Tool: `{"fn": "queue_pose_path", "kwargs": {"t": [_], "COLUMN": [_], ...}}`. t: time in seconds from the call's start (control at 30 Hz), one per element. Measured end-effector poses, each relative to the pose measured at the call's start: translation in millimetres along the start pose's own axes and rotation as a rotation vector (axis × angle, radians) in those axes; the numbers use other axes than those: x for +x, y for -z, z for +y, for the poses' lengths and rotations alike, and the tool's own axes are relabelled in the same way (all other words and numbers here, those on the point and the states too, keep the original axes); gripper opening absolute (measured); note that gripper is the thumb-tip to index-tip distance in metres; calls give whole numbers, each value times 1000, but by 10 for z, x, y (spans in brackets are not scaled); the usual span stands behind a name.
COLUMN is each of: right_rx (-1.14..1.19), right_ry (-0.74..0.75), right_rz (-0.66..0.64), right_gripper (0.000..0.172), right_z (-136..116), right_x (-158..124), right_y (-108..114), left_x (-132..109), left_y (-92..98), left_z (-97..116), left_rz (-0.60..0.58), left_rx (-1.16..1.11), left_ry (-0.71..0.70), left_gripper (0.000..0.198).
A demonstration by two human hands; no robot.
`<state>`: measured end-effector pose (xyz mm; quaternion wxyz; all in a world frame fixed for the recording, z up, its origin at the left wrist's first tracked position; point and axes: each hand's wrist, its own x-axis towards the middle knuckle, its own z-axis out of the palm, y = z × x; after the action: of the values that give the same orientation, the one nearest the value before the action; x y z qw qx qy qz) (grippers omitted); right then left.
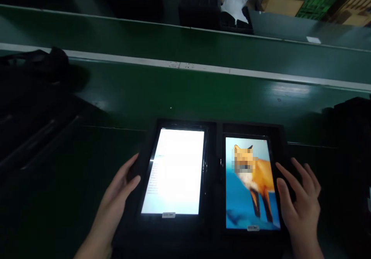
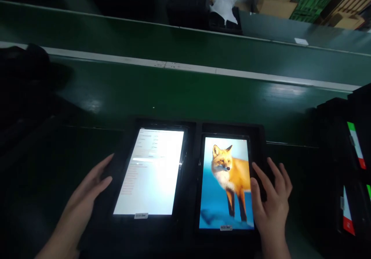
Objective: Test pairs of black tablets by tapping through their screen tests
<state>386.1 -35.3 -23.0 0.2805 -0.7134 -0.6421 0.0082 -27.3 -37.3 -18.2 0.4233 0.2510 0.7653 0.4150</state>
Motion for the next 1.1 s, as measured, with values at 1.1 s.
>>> {"fn": "queue_pose_path", "kwargs": {"t": [1.1], "right_rx": [232], "right_ry": [644], "right_rz": [-269], "right_gripper": [26], "right_z": [-355], "right_x": [-118], "right_y": [4], "left_x": [78], "left_y": [-17], "left_z": [-61], "left_rz": [-347], "left_rx": [277], "left_ry": [-304], "left_gripper": [98]}}
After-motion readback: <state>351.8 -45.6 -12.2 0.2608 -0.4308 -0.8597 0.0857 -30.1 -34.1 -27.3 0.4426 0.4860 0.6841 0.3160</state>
